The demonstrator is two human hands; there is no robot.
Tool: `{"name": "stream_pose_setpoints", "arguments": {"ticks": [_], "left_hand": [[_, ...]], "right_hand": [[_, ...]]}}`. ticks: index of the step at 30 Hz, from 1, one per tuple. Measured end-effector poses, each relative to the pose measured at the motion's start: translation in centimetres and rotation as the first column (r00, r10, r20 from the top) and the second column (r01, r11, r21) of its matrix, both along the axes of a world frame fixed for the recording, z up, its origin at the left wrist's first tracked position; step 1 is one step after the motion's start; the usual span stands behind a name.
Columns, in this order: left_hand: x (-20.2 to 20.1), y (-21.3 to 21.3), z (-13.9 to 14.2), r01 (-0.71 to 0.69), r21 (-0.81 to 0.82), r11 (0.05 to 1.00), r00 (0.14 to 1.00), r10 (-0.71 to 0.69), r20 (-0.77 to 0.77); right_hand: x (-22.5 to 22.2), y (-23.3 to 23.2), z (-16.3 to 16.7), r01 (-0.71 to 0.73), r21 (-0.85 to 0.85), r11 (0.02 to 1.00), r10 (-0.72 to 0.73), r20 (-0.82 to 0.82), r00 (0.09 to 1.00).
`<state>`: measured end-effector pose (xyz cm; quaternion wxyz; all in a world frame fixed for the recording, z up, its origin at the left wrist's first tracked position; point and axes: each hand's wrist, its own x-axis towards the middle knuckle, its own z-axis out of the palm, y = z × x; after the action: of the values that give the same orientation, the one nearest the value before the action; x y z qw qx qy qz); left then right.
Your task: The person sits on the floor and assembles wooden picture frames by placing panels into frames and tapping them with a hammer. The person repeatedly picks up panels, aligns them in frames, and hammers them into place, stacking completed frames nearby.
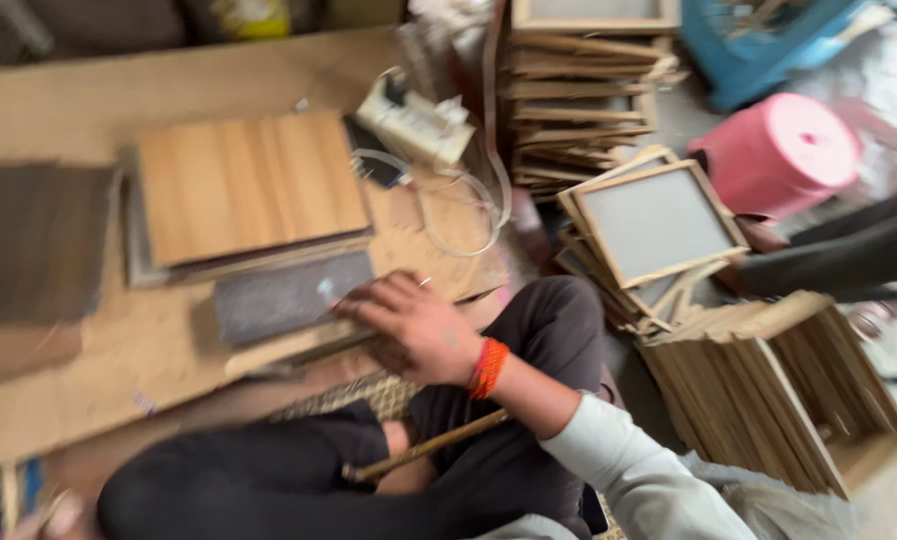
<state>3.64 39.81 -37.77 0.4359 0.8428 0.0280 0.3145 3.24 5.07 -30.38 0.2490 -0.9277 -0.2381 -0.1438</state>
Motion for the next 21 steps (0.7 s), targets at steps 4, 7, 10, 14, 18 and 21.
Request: {"name": "stream_pose_setpoints", "arguments": {"ticks": [4,7,10,14,18,21], "left_hand": [[-0.8,-3.7,2.1,0.294,-0.01,0.956,0.956,-0.294,-0.006],[0.3,-8.4,2.5,0.557,0.034,0.83,0.819,-0.556,0.144],[1.2,-11.7,3.0,0.623,-0.088,0.777,0.782,-0.62,0.058],[1.5,-13.4,3.0,0.635,-0.092,0.767,0.772,-0.636,0.022],[1.6,-12.8,2.1,0.653,-0.079,0.753,0.757,-0.651,0.055],[2.2,-11.9,1.5,0.611,0.209,0.764,0.761,-0.639,0.113]], "right_hand": [[0.2,1.3,0.3,-0.056,0.038,0.998,0.056,-0.022,0.998],[-0.1,2.6,-0.1,-0.08,0.2,0.976,0.106,-0.124,0.987],[-0.2,2.8,-0.7,-0.098,0.435,0.895,0.182,-0.156,0.971],[0.0,2.4,-1.7,-0.023,0.472,0.881,0.11,-0.158,0.981],[0.6,2.1,-2.7,0.066,0.529,0.846,0.066,-0.227,0.972],[1.1,1.6,-3.0,0.129,0.614,0.779,0.083,-0.304,0.949]]}}
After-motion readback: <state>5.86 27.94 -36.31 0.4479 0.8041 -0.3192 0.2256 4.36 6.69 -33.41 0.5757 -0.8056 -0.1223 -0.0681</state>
